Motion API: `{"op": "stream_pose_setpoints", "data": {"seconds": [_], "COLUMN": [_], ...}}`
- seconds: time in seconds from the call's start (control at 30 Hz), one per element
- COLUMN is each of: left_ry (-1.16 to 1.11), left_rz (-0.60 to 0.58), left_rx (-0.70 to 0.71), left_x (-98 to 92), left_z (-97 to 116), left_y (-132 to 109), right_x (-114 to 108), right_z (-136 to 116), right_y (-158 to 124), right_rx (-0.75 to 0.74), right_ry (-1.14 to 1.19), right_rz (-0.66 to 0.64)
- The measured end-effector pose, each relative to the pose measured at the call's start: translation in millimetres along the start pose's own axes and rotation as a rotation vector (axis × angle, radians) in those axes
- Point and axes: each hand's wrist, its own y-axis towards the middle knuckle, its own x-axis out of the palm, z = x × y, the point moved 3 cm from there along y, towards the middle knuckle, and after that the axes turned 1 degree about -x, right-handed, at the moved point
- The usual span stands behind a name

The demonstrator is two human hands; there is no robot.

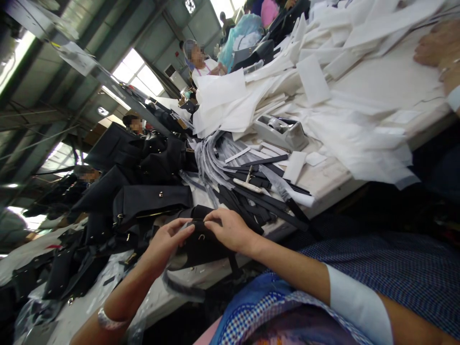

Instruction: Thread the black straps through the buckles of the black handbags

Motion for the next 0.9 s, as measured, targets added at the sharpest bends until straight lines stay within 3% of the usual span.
{"op": "stream_pose_setpoints", "data": {"seconds": [0.27, 0.57, 0.9], "left_ry": [0.306, -0.106, -0.089], "left_rz": [0.074, -0.102, -0.082], "left_rx": [0.167, -0.018, -0.012], "left_x": [2.4, 4.4, 5.1], "left_z": [5.3, -1.5, -2.9], "left_y": [2.1, 2.2, 3.7], "right_x": [-1.1, 0.2, 5.4], "right_z": [-5.0, -1.6, 8.1], "right_y": [-8.5, -8.3, -6.6], "right_rx": [-0.054, 0.074, 0.133], "right_ry": [-0.077, 0.053, 0.191], "right_rz": [0.055, 0.035, -0.006]}}
